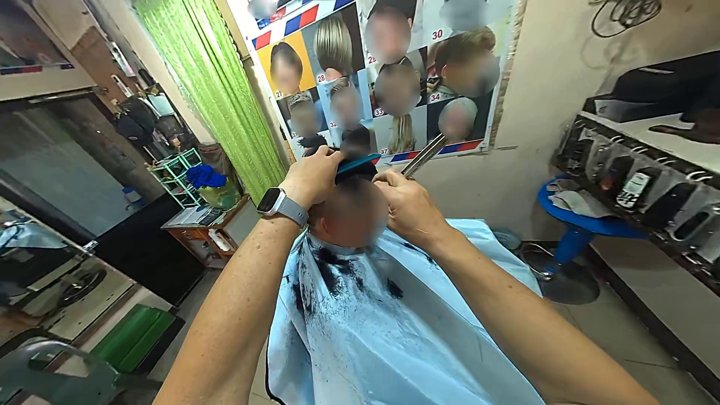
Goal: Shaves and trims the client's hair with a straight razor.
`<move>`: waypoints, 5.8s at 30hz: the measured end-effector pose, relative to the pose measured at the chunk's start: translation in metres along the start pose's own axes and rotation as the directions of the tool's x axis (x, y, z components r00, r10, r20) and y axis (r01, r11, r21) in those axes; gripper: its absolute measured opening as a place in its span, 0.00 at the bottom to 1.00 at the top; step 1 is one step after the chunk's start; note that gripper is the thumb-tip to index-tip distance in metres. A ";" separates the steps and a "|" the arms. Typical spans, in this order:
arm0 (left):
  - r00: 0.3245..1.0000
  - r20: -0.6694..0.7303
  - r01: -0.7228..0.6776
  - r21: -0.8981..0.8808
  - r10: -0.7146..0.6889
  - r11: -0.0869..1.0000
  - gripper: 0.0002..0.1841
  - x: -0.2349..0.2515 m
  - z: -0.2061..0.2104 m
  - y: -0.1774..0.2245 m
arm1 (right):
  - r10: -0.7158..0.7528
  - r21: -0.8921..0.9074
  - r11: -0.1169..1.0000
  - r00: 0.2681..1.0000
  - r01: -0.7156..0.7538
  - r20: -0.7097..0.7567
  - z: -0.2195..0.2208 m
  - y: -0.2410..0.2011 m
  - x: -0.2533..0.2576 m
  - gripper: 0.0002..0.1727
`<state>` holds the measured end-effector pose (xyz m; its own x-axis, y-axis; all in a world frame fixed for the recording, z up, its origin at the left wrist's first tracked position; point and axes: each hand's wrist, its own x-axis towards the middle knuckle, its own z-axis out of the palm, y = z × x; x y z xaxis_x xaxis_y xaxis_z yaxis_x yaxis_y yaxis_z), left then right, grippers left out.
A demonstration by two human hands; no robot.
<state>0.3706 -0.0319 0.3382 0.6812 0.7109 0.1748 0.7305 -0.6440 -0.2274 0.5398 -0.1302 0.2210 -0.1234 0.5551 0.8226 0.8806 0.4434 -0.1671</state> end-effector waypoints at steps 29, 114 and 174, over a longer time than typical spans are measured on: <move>1.000 -0.008 -0.016 -0.002 0.016 1.000 0.48 0.002 -0.004 -0.001 | -0.045 -0.037 0.998 0.998 0.046 0.033 0.007 0.012 0.002 0.07; 0.998 -0.049 0.031 -0.135 -0.038 0.990 0.47 -0.031 -0.013 0.020 | 0.048 0.108 0.993 0.999 -0.047 -0.006 0.014 0.033 -0.018 0.10; 0.664 -0.312 -0.746 -0.326 0.679 0.580 0.13 -0.020 0.192 -0.176 | 0.507 -0.056 0.802 0.726 -0.595 -0.464 0.042 -0.204 -0.074 0.15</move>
<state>0.2189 0.1216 0.1910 0.9638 -0.0531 0.2611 -0.0684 -0.9964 0.0497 0.3501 -0.2321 0.1712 0.5690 0.3011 0.7652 0.8050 -0.0140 -0.5931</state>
